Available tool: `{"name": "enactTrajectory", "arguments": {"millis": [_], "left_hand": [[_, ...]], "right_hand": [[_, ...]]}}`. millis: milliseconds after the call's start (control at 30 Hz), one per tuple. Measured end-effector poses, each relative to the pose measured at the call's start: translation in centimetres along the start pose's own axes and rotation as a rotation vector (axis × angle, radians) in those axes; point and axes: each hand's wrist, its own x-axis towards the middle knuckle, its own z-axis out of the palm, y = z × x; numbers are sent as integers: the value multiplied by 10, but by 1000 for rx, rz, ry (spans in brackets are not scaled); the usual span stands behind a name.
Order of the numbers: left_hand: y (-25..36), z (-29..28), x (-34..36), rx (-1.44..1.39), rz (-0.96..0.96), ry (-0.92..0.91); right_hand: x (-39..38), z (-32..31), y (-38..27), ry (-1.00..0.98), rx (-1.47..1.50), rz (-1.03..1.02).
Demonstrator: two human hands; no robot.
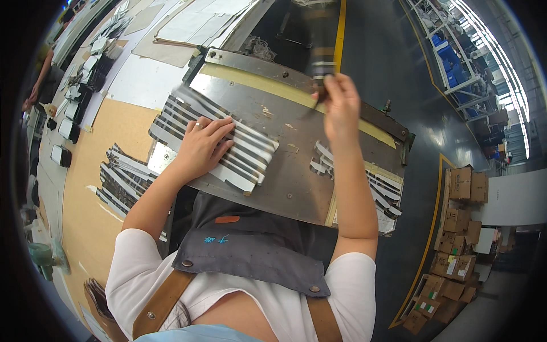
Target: Folding and stacking leather strips using a manual folding machine.
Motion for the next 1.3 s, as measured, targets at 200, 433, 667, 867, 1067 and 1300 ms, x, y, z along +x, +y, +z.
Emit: {"name": "enactTrajectory", "arguments": {"millis": [200, 433, 667, 867, 1067, 1300], "left_hand": [[1, -5, 14, -10, -20, -86], [31, 10, 68, -56, 234, 8], [10, 51, 104, 312, 41, -124], [6, 61, 105, 302, -24, -111], [9, 59, 115, 233, -17, -115], [8, 63, 109, 190, 11, -110]], "right_hand": [[-8, -44, -20, 97, -1343, -890], [-19, -45, 37, -383, -1561, -542], [-33, -57, 35, -383, -1643, -417], [-42, -46, 26, -348, -1822, -333], [-45, -54, 33, -274, -1903, -336], [-41, -55, 27, -282, -1871, -322]]}}
